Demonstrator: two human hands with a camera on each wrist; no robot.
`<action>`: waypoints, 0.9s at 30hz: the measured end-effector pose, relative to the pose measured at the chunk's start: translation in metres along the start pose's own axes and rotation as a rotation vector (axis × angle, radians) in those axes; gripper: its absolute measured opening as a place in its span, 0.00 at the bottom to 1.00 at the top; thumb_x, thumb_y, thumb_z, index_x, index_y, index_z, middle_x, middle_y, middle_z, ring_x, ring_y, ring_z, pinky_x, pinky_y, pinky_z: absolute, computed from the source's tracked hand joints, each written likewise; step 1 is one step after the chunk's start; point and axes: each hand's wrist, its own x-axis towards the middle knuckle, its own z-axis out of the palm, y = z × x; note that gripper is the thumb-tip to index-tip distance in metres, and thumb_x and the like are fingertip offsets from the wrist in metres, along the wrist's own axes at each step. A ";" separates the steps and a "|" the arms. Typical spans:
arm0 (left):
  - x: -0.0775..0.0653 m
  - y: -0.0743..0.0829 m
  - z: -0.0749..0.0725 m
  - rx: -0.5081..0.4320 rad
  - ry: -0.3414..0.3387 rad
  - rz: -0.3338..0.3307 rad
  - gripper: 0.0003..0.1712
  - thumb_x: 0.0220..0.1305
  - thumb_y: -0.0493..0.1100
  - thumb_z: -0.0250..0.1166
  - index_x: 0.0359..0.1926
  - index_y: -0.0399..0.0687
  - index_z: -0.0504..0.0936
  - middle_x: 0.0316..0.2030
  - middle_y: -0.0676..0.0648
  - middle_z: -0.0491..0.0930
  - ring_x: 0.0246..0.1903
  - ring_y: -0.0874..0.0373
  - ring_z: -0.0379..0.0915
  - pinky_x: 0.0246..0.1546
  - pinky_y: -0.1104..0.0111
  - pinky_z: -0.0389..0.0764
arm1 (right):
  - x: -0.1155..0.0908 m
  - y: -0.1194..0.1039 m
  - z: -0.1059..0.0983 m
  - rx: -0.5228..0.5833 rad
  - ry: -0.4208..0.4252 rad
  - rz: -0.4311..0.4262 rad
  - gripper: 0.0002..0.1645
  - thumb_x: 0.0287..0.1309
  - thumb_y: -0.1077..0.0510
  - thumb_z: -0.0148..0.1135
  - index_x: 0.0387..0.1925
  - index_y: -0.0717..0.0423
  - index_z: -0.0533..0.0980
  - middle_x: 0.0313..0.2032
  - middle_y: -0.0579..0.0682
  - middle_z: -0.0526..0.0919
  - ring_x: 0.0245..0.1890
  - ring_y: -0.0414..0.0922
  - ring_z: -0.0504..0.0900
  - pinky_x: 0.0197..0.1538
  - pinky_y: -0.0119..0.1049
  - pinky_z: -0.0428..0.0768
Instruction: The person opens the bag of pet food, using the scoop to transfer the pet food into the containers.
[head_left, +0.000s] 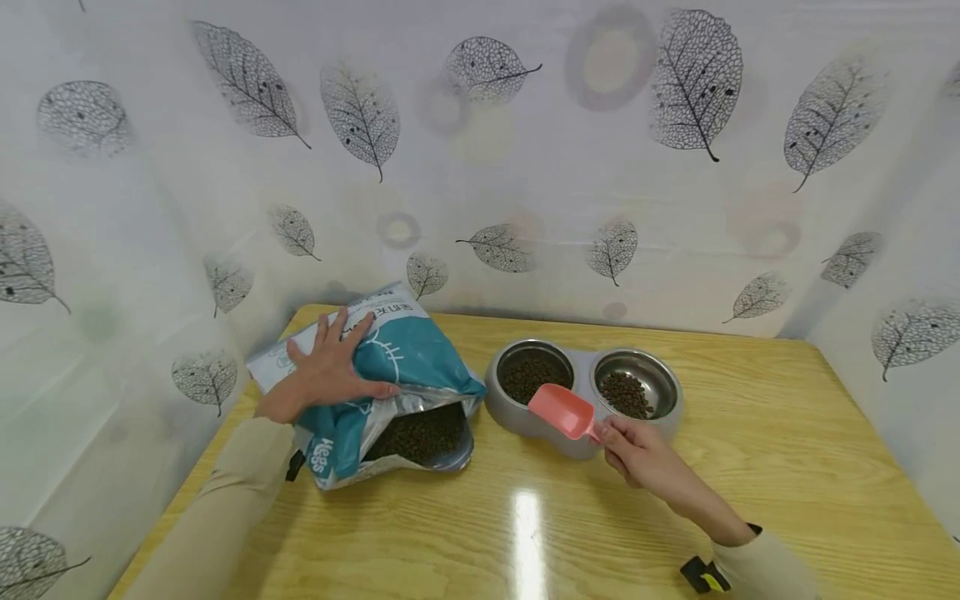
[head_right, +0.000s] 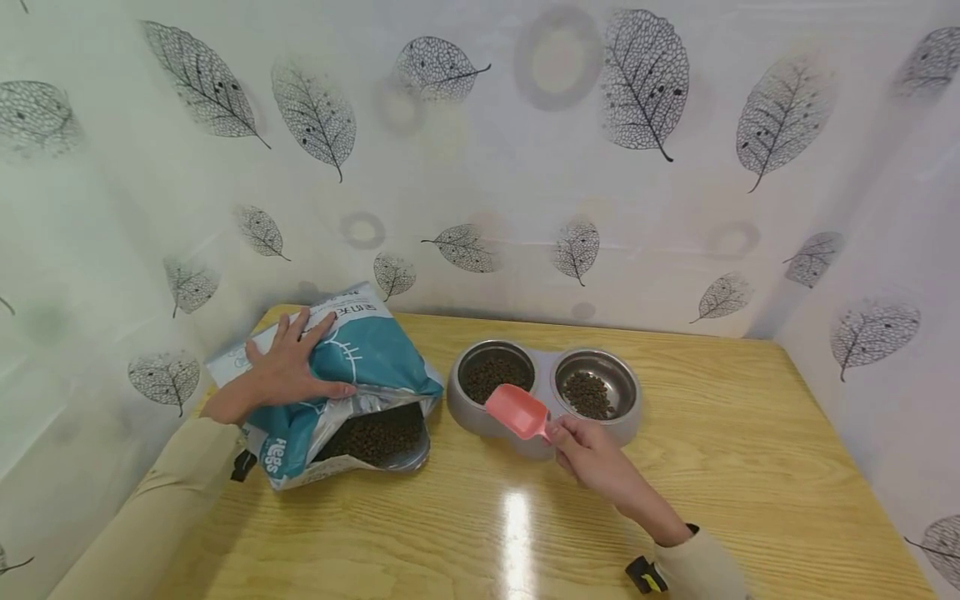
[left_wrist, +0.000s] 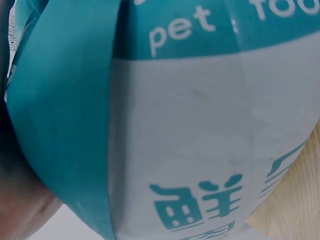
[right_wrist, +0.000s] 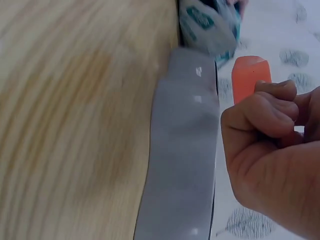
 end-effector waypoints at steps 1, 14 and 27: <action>0.000 0.000 0.000 0.000 -0.001 -0.001 0.75 0.47 0.82 0.68 0.84 0.57 0.39 0.82 0.32 0.30 0.78 0.25 0.21 0.60 0.16 0.29 | 0.002 -0.001 0.006 -0.004 -0.020 -0.011 0.28 0.82 0.49 0.43 0.41 0.75 0.71 0.17 0.42 0.65 0.14 0.32 0.58 0.18 0.25 0.60; -0.003 0.004 -0.002 -0.005 0.003 0.002 0.74 0.48 0.81 0.68 0.84 0.56 0.40 0.81 0.32 0.31 0.78 0.25 0.22 0.60 0.16 0.30 | 0.030 -0.007 0.067 -0.096 -0.156 -0.185 0.21 0.80 0.54 0.49 0.38 0.67 0.79 0.15 0.40 0.65 0.14 0.29 0.60 0.20 0.26 0.61; 0.000 0.001 0.000 0.008 0.005 -0.004 0.75 0.48 0.81 0.67 0.84 0.57 0.39 0.82 0.33 0.31 0.78 0.25 0.22 0.60 0.16 0.29 | 0.057 -0.024 0.105 -0.292 -0.136 -0.129 0.23 0.77 0.46 0.52 0.34 0.54 0.86 0.15 0.39 0.69 0.14 0.31 0.64 0.23 0.29 0.66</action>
